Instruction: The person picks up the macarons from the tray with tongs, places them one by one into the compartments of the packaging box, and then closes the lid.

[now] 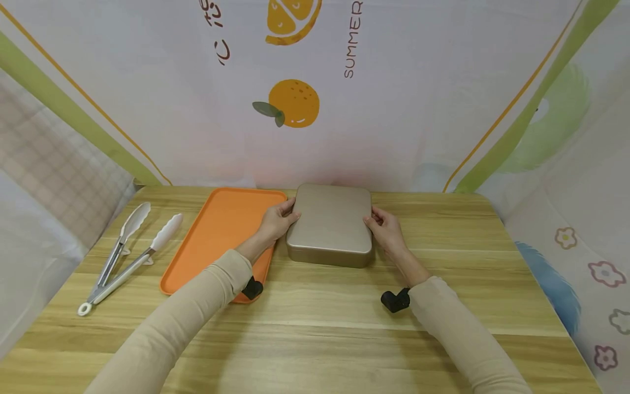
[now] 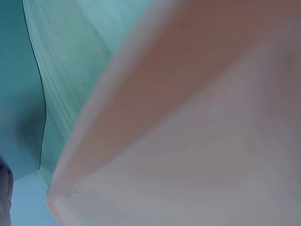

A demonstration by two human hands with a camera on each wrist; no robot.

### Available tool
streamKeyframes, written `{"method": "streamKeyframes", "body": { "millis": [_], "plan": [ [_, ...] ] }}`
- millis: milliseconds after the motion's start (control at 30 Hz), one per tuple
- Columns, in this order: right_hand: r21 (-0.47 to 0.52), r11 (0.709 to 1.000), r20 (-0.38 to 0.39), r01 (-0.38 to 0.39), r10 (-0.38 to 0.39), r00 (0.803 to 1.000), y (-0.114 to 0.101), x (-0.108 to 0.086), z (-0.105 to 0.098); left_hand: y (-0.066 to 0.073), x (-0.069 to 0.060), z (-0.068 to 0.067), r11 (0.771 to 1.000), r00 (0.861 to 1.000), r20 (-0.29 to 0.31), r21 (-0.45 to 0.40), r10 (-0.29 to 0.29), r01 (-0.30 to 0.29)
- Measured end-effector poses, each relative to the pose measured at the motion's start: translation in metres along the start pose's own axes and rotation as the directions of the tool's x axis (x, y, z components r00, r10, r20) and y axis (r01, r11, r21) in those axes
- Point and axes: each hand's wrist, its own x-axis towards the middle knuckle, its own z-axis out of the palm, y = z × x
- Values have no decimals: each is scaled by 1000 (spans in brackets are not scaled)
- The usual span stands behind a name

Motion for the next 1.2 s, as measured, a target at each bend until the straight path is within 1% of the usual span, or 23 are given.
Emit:
{"method": "streamKeyframes", "body": {
  "millis": [233, 400, 467, 533, 633, 700, 767, 1033, 1200],
  "plan": [
    [13, 1000, 11, 4, -4, 1000, -1, -1, 0, 2, -3, 1, 1000, 1000, -15, 5, -2, 2],
    [11, 1000, 27, 15, -15, 1000, -1, -2, 0, 0, -2, 1, 1000, 1000, -8, -7, 17, -17],
    [8, 1000, 33, 15, -15, 999, -1, -2, 0, -1, -3, 1, 999, 1000, 3, -23, 25, -25],
    [8, 1000, 35, 13, -14, 999, -1, -3, 0, 7, -8, -1, 999, 1000, 20, -39, 20, -19],
    [11, 1000, 34, 16, -16, 999, -1, -3, 0, 6, -8, -2, 999, 1000, 21, -46, 22, -21],
    [12, 1000, 30, 17, -17, 999, -1, -2, 1, 6, -8, -1, 999, 1000, 12, -39, 19, -19],
    [11, 1000, 24, 15, -15, 1000, -1, -2, 1, -1, -2, 0, 999, 1000, -4, -32, 28, -28],
    [25, 1000, 1, 4, -4, 1000, -3, -2, 1, 0, -2, 1, 1000, 1000, -19, -18, 22, -22],
    [31, 999, -1, -24, 24, 1000, -2, -3, 2, 1, -2, 2, 1000, 999, -34, -12, 20, -21]
  ]
}}
